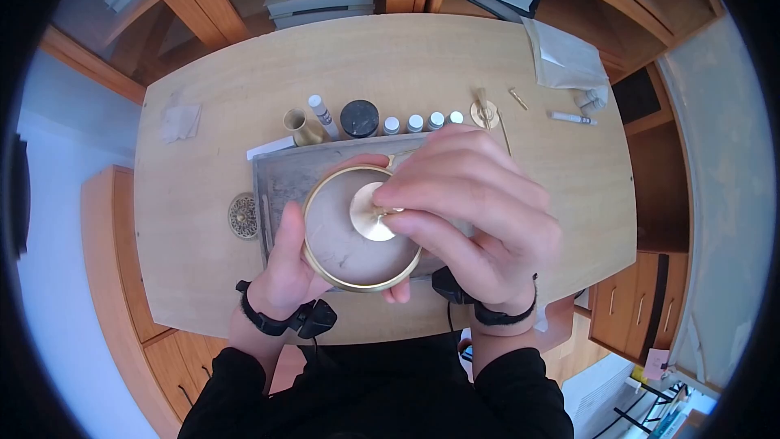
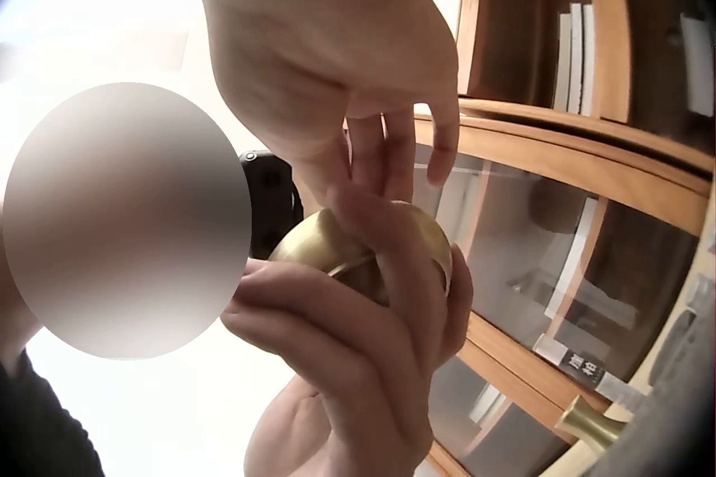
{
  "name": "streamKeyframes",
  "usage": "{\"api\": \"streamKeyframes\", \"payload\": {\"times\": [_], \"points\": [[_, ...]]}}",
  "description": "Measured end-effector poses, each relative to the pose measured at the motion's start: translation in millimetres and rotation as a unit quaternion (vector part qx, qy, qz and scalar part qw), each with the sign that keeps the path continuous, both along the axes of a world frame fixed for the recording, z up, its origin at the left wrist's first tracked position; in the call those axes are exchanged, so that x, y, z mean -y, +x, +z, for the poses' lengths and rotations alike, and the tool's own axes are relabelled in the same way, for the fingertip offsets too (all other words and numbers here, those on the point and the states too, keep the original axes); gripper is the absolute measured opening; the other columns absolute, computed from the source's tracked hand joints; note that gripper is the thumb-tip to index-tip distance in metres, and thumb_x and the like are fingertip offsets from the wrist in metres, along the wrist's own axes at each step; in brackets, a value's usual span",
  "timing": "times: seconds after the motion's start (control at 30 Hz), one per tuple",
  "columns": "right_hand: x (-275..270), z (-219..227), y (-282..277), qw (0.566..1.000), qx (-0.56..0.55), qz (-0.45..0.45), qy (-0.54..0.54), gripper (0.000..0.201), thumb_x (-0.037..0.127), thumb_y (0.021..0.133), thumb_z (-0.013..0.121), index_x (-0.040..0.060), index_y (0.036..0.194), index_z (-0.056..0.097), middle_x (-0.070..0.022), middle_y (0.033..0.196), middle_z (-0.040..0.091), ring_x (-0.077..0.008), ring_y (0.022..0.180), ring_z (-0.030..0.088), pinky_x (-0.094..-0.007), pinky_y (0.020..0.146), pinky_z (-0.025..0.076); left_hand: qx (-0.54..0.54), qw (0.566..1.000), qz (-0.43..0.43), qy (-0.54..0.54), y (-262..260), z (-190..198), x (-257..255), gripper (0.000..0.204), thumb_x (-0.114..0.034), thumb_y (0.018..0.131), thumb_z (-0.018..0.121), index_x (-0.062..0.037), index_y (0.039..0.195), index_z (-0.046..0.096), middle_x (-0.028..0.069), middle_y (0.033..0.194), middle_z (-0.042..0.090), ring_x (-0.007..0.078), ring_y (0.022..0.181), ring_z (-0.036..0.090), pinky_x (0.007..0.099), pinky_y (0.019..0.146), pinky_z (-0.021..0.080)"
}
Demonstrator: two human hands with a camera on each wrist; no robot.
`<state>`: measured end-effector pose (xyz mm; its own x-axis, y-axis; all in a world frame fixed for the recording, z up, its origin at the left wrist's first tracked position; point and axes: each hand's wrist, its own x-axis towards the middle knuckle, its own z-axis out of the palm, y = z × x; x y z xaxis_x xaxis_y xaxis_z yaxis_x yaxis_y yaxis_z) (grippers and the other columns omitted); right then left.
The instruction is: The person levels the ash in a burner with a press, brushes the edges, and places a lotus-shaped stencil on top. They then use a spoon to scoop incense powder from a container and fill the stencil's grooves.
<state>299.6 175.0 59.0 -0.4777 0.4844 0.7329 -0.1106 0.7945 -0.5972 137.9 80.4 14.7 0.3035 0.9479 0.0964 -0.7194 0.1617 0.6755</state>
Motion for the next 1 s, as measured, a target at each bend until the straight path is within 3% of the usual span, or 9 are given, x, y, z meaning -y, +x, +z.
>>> {"api": "streamKeyframes", "payload": {"times": [0.03, 0.2, 1.0], "points": [[-0.9, -0.3, -0.9, 1.000, -0.006, 0.018, -0.007, 0.017, 0.001, 0.070, 0.075, -0.0013, 0.087, 0.071, -0.0101, 0.081, 0.070, -0.0258, 0.078, 0.065, -0.0391, 0.076, 0.050, 0.000, 1.000, 0.000, 0.000, 0.2, 0.2, 0.2, 0.083, -0.067, 0.092, 0.040, -0.0109, 0.148, 0.015, 0.0166, 0.140, 0.036, 0.0342, 0.107, 0.061, 0.0439, 0.081, 0.057], [-0.3, -0.4, -3.5, 0.999, 0.007, 0.036, -0.002, 0.019, 0.002, 0.069, 0.077, -0.0011, 0.087, 0.072, -0.0101, 0.080, 0.070, -0.0259, 0.078, 0.065, -0.0387, 0.076, 0.050, -0.019, 1.000, 0.013, -0.002, -0.8, 0.1, 0.5, 0.085, -0.068, 0.091, 0.040, -0.0085, 0.148, 0.018, 0.0149, 0.140, 0.036, 0.0293, 0.125, 0.049, 0.0457, 0.091, 0.054], [2.3, 1.3, -3.0, 1.000, 0.005, 0.012, -0.013, 0.020, 0.002, 0.068, 0.078, -0.0007, 0.087, 0.073, -0.0099, 0.080, 0.069, -0.0257, 0.078, 0.064, -0.0381, 0.075, 0.051, -0.005, 1.000, -0.008, -0.010, 0.5, 2.5, 3.4, 0.083, -0.067, 0.092, 0.039, -0.0088, 0.147, 0.018, 0.0147, 0.143, 0.033, 0.0277, 0.129, 0.045, 0.0459, 0.092, 0.054]]}}
